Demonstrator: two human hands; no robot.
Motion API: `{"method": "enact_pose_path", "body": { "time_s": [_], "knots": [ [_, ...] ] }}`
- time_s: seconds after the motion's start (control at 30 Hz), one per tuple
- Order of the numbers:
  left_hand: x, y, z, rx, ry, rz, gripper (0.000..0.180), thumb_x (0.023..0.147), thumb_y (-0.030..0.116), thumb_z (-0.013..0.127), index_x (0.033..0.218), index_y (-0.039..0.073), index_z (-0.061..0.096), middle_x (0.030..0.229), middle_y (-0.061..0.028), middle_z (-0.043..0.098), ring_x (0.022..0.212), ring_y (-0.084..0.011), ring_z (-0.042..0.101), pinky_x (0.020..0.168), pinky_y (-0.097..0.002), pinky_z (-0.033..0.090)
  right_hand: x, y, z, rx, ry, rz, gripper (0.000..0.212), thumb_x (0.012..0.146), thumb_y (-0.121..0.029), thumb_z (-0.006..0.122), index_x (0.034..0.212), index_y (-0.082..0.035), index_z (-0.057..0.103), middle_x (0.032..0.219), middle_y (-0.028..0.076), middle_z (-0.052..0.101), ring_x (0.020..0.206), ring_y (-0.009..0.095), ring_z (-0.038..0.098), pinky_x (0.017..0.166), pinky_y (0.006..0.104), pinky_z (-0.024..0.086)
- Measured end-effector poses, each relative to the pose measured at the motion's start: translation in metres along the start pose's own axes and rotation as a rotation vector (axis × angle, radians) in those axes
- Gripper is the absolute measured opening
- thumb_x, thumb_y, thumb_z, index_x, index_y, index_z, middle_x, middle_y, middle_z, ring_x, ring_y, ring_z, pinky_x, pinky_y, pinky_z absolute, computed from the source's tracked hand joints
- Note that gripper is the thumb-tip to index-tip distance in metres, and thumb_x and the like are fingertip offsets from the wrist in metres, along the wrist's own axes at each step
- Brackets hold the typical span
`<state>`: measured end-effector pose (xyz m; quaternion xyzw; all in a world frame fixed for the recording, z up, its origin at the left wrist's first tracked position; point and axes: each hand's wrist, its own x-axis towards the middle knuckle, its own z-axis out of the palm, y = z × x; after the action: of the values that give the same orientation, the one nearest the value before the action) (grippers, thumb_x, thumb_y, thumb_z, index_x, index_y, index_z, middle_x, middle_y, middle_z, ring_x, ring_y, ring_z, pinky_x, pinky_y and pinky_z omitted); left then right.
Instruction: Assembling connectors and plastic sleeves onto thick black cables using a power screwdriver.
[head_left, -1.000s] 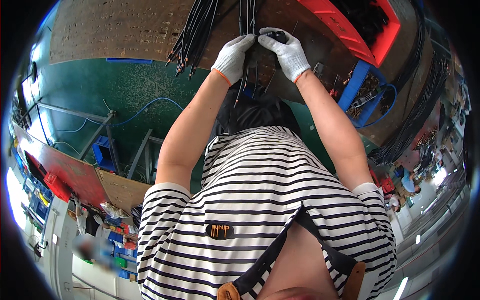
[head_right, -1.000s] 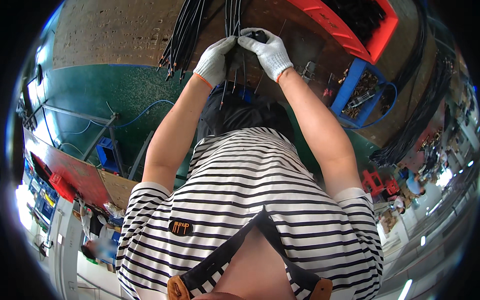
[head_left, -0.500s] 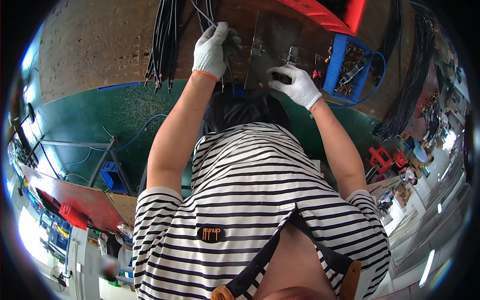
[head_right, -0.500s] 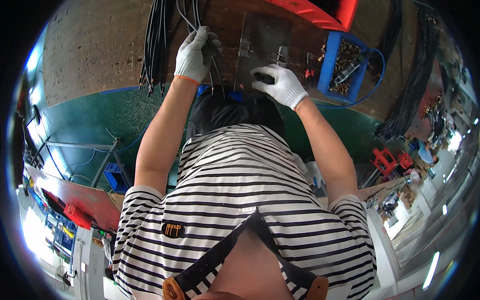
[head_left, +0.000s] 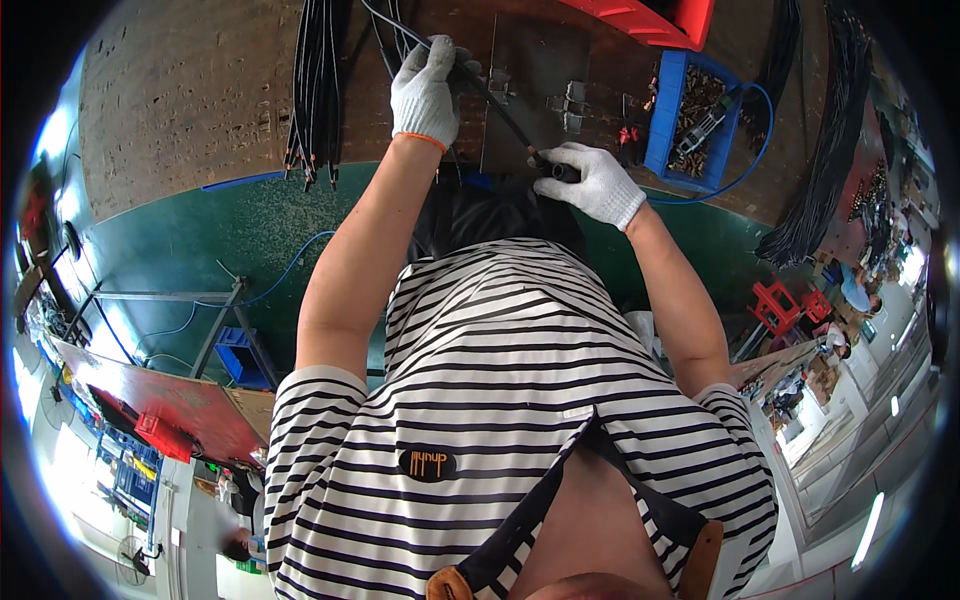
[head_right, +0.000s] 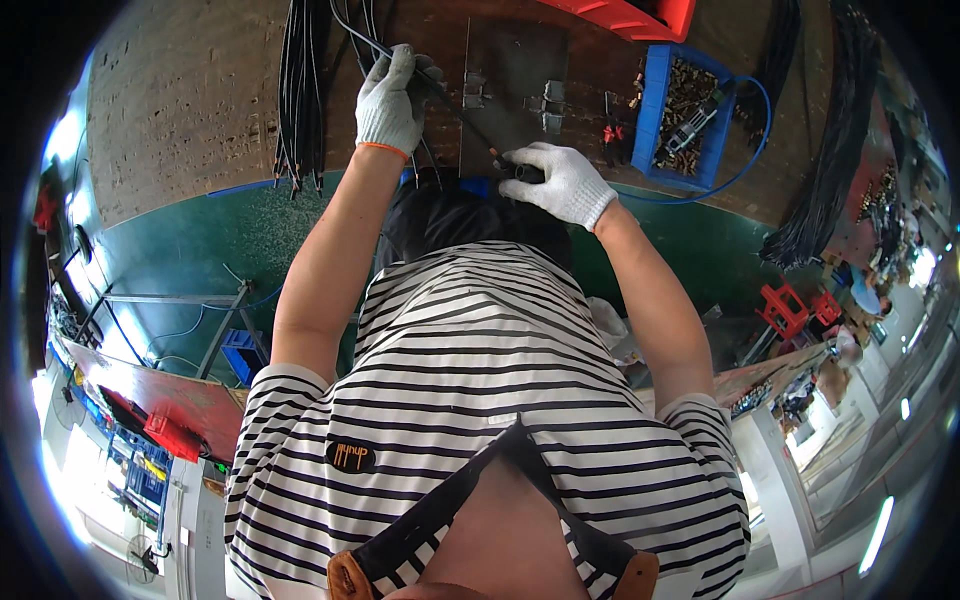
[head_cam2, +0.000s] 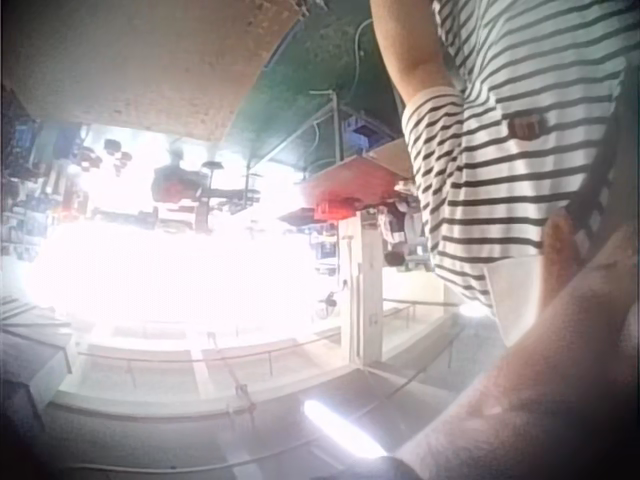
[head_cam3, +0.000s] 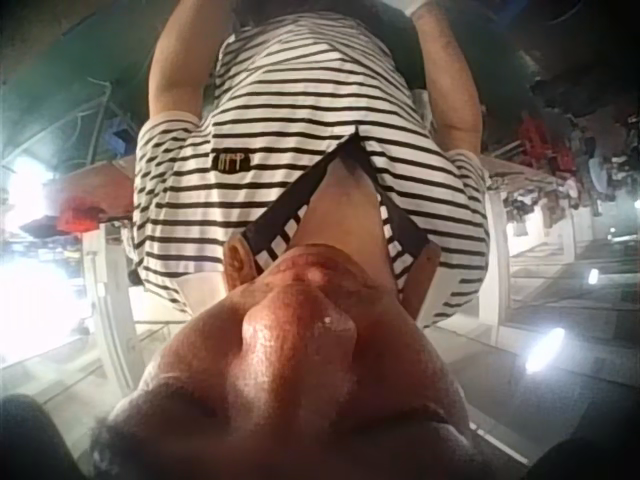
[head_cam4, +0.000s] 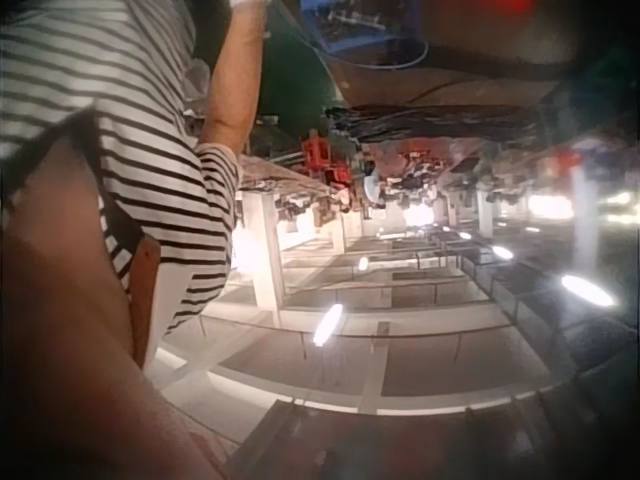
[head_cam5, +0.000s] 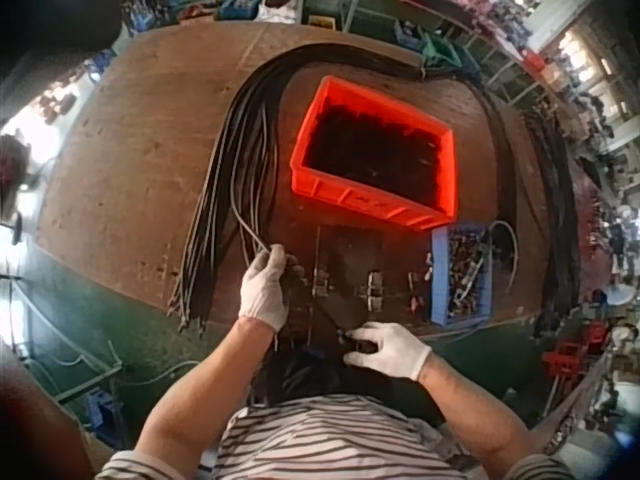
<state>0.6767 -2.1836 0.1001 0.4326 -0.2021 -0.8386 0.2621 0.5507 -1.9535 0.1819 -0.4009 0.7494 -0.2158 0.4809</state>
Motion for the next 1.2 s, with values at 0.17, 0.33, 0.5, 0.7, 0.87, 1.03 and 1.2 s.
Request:
{"method": "enact_pose_path", "body": {
  "time_s": [0.17,0.33,0.5,0.7,0.87,1.03,1.2],
  "knots": [
    [-0.003,0.003,0.004,0.093,-0.063,-0.059,0.017,0.105,0.019,0.073,0.114,0.005,0.068,0.095,-0.0081,0.073,0.084,-0.0225,0.074,0.076,-0.0383,0.062,0.011,-0.004,0.003,-0.004,-0.008,0.025,0.051,0.089,-0.04,0.082,0.127,-0.006,0.078,0.122,0.018,0.077,0.114,0.033,0.074,0.103,0.0395,0.055],
    [-0.011,-0.005,0.003,0.452,-0.089,-0.103,0.028,0.1,0.023,0.077,0.118,0.002,0.078,0.099,-0.0023,0.077,0.081,-0.0104,0.067,0.074,-0.027,0.054,0.059,0.001,0.026,0.238,-0.002,0.136,0.046,0.094,-0.037,0.08,0.126,-0.003,0.077,0.114,0.017,0.08,0.109,0.023,0.075,0.1,0.0354,0.054],
    [-0.011,-0.007,-0.026,0.752,0.009,-0.025,0.04,0.101,0.036,0.07,0.12,0.002,0.078,0.099,-0.0104,0.077,0.089,-0.0189,0.069,0.081,-0.0329,0.054,0.133,-0.019,0.051,0.449,0.013,0.148,0.039,0.096,-0.03,0.077,0.121,0.0,0.077,0.099,0.009,0.081,0.089,0.016,0.072,0.085,0.0342,0.056],
    [-0.021,0.007,-0.09,1.337,0.488,0.306,0.057,0.092,0.051,0.074,0.127,0.005,0.074,0.117,-0.0251,0.077,0.109,-0.0424,0.073,0.099,-0.048,0.055,0.228,-0.023,0.064,0.198,0.231,0.006,0.053,0.091,-0.048,0.081,0.118,-0.002,0.079,0.098,0.012,0.079,0.09,0.024,0.072,0.084,0.0365,0.056],
    [-0.008,-0.002,-0.137,1.459,0.284,0.166,0.055,0.092,0.048,0.074,0.127,0.006,0.074,0.116,-0.0235,0.077,0.113,-0.0401,0.073,0.098,-0.0478,0.056,0.206,-0.043,0.086,0.033,0.196,0.016,0.043,0.089,-0.048,0.078,0.108,-0.01,0.082,0.103,0.019,0.079,0.102,0.036,0.077,0.09,0.0416,0.058],
    [0.009,0.0,-0.145,1.381,0.075,0.122,0.046,0.092,0.041,0.07,0.121,0.007,0.078,0.114,-0.023,0.077,0.112,-0.0417,0.072,0.099,-0.0475,0.057,0.177,-0.036,0.133,0.031,0.085,0.058,0.042,0.086,-0.045,0.078,0.109,-0.01,0.082,0.109,0.022,0.077,0.107,0.041,0.073,0.093,0.046,0.059],
    [0.004,0.011,-0.143,1.13,0.025,-0.002,0.05,0.089,0.043,0.071,0.12,0.004,0.079,0.108,-0.022,0.079,0.105,-0.037,0.076,0.095,-0.0426,0.058,0.18,-0.051,0.131,-0.077,-0.172,0.306,0.054,0.086,-0.054,0.077,0.114,-0.008,0.08,0.11,0.024,0.076,0.11,0.043,0.072,0.096,0.0476,0.058]
  ]
}}
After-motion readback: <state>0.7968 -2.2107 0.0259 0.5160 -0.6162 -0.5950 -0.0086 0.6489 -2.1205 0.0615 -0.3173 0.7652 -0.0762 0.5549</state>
